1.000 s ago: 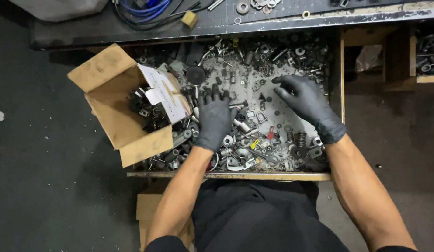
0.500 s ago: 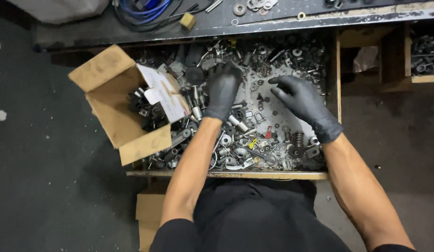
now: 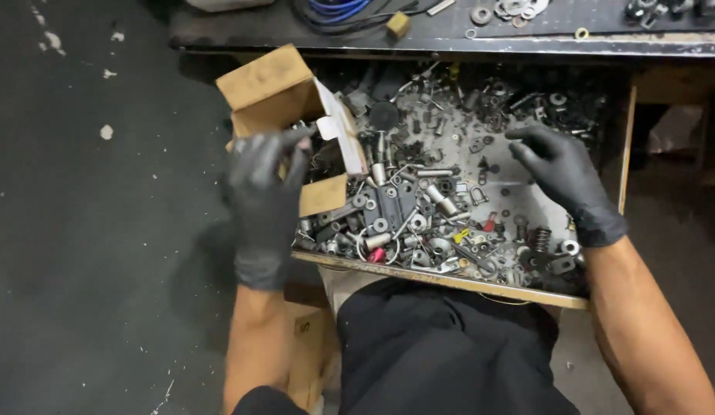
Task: The person sorts through a drawer full of mixed metal hardware, picking up and examining various items such as bolts, nuts, washers, and springs. They transfer some of the sorted parts into a cardboard box placed on the left side of the drawer.
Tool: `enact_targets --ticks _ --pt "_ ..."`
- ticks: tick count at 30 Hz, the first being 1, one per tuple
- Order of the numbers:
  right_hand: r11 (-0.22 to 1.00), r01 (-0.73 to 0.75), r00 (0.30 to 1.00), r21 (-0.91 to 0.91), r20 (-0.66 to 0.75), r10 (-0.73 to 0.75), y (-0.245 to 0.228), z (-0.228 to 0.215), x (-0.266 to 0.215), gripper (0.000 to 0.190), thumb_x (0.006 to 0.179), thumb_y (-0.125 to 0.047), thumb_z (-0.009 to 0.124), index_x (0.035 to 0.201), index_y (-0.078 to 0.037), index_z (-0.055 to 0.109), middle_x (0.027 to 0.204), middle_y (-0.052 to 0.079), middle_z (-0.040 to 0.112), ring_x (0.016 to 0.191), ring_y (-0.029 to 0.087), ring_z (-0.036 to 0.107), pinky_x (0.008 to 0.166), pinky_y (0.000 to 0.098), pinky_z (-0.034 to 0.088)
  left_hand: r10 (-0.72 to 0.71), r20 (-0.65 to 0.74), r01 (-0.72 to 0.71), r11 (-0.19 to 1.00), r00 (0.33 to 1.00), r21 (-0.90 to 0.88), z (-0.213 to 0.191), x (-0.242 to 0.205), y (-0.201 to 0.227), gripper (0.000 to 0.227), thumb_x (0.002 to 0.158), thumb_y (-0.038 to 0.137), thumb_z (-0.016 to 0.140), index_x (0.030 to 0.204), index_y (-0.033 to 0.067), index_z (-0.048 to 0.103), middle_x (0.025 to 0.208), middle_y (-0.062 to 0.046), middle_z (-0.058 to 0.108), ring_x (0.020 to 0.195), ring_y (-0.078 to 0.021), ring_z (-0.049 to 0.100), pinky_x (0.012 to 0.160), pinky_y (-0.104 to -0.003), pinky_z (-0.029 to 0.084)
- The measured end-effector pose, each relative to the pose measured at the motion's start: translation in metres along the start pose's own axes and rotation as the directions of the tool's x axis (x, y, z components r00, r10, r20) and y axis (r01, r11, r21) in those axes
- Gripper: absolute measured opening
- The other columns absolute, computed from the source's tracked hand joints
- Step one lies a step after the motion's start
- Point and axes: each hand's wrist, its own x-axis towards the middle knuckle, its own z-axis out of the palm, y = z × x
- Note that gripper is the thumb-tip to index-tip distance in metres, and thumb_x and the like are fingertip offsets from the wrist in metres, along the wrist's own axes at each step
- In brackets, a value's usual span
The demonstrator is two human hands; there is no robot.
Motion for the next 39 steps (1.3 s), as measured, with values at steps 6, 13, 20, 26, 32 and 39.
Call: enact_targets --ticks 6,13,20,26,32,39 --pt "0.995 -0.102 0.992 -0.015 -0.078 0.101 0.009 0.006 0.007 0.026 0.103 -0.008 0.066 0.127 -0.005 0.072 0.121 0.014 0.074 0.11 0.025 0.07 0.1 0.0364 0.053 -0.026 0.182 -0.037 0.942 0.983 0.334 0.015 -0.009 0.033 0.049 0.106 0.001 0.053 0.154 0.0031 0.048 0.102 -0.011 0.061 0.086 -0.0269 0.05 0.08 -0.042 0.044" --pt "0.846 0.092 0.989 -0.526 0.147 -0.016 0.047 0.074 0.037 0.027 0.094 -0.023 0.07 0.12 -0.015 0.075 0.105 0.018 0.074 0.104 0.039 0.07 0.091 0.049 0.057 0.147 0.42 -0.053 0.973 0.896 -0.226 0.1 -0.051 0.06 0.031 0.096 0.018 0.054 0.126 0.0204 0.063 0.104 -0.004 0.068 0.09 -0.0315 0.069 0.07 -0.044 0.053" --pt "0.962 -0.036 0.991 -0.271 0.118 0.07 0.06 0.061 0.038 0.032 0.095 -0.016 0.07 0.125 -0.005 0.073 0.111 0.024 0.073 0.114 0.045 0.065 0.096 0.055 0.052 0.051 0.584 0.077 0.978 0.81 -0.192 0.154 -0.08 0.031 0.036 0.092 0.02 0.06 0.127 0.0203 0.065 0.112 -0.007 0.071 0.102 -0.0342 0.07 0.077 -0.051 0.055" --pt "0.981 -0.187 0.954 -0.047 0.23 0.193 -0.07 0.016 -0.004 0.039 0.086 -0.028 0.078 0.119 -0.007 0.074 0.105 0.025 0.075 0.105 0.048 0.069 0.092 0.0591 0.051 0.07 0.585 -0.015 0.995 0.808 -0.099 0.169 -0.052 0.038 0.041 0.088 0.016 0.064 0.129 0.0083 0.065 0.119 -0.016 0.068 0.114 -0.0376 0.066 0.086 -0.047 0.055" --pt "0.946 -0.271 0.954 -0.177 0.078 0.288 0.012 0.011 -0.015 0.032 0.101 -0.044 0.071 0.128 -0.028 0.073 0.099 0.007 0.074 0.104 0.035 0.069 0.089 0.0518 0.053 0.098 0.5 -0.14 0.989 0.86 0.045 0.255 -0.062 0.031 0.038 0.07 0.026 0.086 0.106 0.0198 0.075 0.097 -0.005 0.068 0.102 -0.0292 0.065 0.083 -0.043 0.053" --pt "0.946 -0.293 0.949 -0.139 0.08 0.306 0.007 0.013 -0.011 0.031 0.098 -0.034 0.068 0.127 -0.026 0.073 0.095 0.008 0.076 0.101 0.038 0.069 0.089 0.0536 0.052 0.15 0.438 -0.192 0.98 0.886 0.053 0.279 -0.057 0.022 0.006 0.08 0.024 0.073 0.085 0.0237 0.077 0.092 -0.004 0.065 0.093 -0.0286 0.064 0.083 -0.045 0.05"
